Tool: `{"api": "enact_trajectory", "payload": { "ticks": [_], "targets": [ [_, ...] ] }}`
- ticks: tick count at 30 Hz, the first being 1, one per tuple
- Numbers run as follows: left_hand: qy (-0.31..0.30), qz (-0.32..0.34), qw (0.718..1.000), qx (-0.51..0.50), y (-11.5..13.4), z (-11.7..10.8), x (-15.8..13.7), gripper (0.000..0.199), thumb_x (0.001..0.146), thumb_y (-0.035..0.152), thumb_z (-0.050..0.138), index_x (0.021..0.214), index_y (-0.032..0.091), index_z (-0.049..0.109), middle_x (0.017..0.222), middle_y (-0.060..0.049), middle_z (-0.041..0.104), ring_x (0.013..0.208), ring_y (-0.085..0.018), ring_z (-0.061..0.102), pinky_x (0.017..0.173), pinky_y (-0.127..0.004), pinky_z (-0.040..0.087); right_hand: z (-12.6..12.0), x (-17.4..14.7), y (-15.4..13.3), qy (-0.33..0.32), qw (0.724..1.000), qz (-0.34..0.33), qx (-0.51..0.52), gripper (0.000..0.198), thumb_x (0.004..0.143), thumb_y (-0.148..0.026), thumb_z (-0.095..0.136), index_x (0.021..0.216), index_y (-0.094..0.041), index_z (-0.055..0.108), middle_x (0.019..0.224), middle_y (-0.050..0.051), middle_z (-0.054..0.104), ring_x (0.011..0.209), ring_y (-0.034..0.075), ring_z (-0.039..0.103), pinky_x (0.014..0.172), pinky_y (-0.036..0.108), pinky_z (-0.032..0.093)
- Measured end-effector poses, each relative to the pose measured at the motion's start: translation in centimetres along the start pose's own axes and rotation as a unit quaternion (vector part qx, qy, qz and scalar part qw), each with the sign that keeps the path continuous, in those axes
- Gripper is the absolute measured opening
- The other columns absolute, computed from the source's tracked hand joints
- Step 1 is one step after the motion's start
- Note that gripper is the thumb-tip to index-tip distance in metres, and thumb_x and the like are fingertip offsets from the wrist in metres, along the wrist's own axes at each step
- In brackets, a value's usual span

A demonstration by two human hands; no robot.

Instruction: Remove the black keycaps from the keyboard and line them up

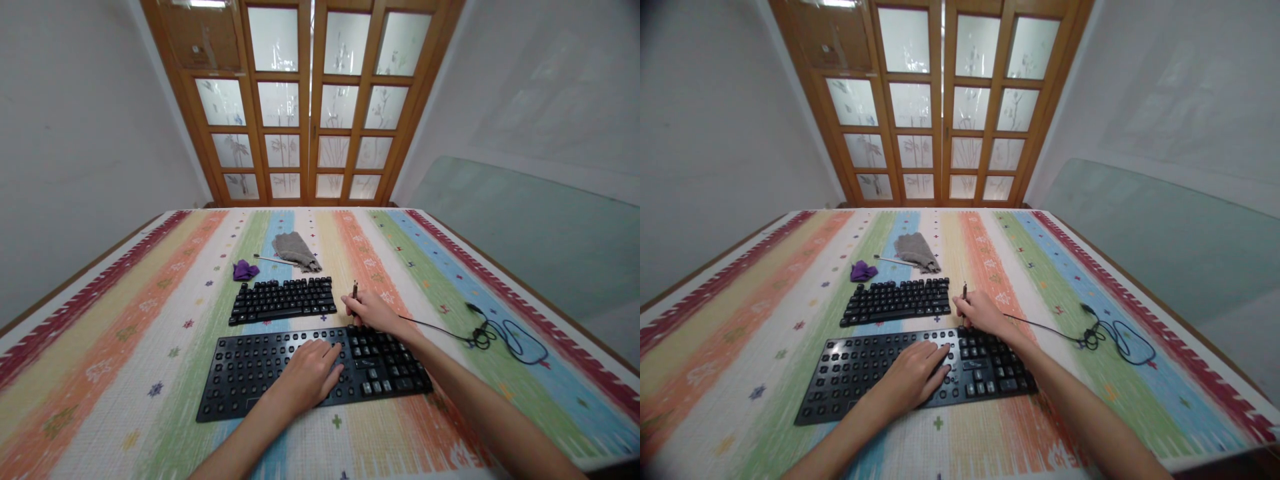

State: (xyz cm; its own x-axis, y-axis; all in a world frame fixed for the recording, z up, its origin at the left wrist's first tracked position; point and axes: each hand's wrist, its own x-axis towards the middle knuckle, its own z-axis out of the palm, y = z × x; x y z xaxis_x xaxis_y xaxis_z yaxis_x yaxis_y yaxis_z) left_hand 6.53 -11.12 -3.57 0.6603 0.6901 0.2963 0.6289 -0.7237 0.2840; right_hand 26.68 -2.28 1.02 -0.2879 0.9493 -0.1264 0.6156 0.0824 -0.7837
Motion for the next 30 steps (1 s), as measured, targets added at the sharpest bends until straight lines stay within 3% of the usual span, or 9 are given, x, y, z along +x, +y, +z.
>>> {"api": "enact_trajectory", "payload": {
  "ticks": [8, 12, 17, 23, 30],
  "targets": [
    [0.003, -0.046, 0.994, -0.094, -0.1, -0.8, 0.4, 0.026, 0.093, 0.027, 0.054, 0.117, 0.017, 0.059, 0.092, -0.007, 0.066, 0.088, -0.022, 0.064, 0.081, -0.036, 0.053, -0.9, 0.2, 0.8, 0.02, 0.996, 0.015, 0.089, 0.041, 0.09, -0.044, 0.046, 0.062, -0.016, 0.058, 0.04, -0.003, 0.052, 0.029, 0.009, 0.043, 0.035, 0.019, 0.031],
    [0.052, -0.1, 0.982, -0.152, -0.1, -2.0, 1.5, 0.026, 0.093, 0.029, 0.055, 0.116, 0.019, 0.059, 0.091, -0.005, 0.064, 0.086, -0.02, 0.062, 0.078, -0.033, 0.052, -1.0, -0.7, 0.2, 0.02, 0.994, -0.021, 0.109, 0.043, 0.09, -0.048, 0.048, 0.063, -0.016, 0.059, 0.039, -0.003, 0.052, 0.03, 0.009, 0.043, 0.035, 0.02, 0.03],
    [0.078, -0.096, 0.978, -0.167, 0.2, -2.5, 2.7, 0.029, 0.091, 0.033, 0.059, 0.116, 0.018, 0.058, 0.099, -0.006, 0.063, 0.087, -0.02, 0.061, 0.08, -0.033, 0.051, -0.7, -2.3, -1.0, 0.004, 0.993, -0.071, 0.099, 0.046, 0.091, -0.051, 0.047, 0.066, -0.015, 0.061, 0.041, -0.003, 0.053, 0.031, 0.008, 0.044, 0.036, 0.02, 0.031],
    [0.05, -0.072, 0.983, -0.16, 0.1, -2.5, 3.6, 0.014, 0.09, 0.03, 0.061, 0.092, 0.016, 0.062, 0.086, -0.004, 0.066, 0.081, -0.018, 0.061, 0.077, -0.03, 0.049, -0.7, -3.9, -2.0, 0.016, 0.993, -0.103, 0.049, 0.045, 0.094, -0.048, 0.046, 0.067, -0.016, 0.061, 0.045, -0.002, 0.056, 0.034, 0.009, 0.046, 0.04, 0.02, 0.035],
    [-0.043, -0.013, 0.986, -0.162, -0.9, -4.8, 5.8, 0.012, 0.083, 0.027, 0.067, 0.084, 0.015, 0.065, 0.072, -0.001, 0.064, 0.064, -0.013, 0.058, 0.062, -0.022, 0.043, -1.0, -4.2, -1.1, 0.029, 0.993, -0.103, 0.041, 0.044, 0.094, -0.047, 0.047, 0.067, -0.016, 0.061, 0.044, -0.002, 0.056, 0.035, 0.01, 0.048, 0.041, 0.02, 0.036]
  ]
}}
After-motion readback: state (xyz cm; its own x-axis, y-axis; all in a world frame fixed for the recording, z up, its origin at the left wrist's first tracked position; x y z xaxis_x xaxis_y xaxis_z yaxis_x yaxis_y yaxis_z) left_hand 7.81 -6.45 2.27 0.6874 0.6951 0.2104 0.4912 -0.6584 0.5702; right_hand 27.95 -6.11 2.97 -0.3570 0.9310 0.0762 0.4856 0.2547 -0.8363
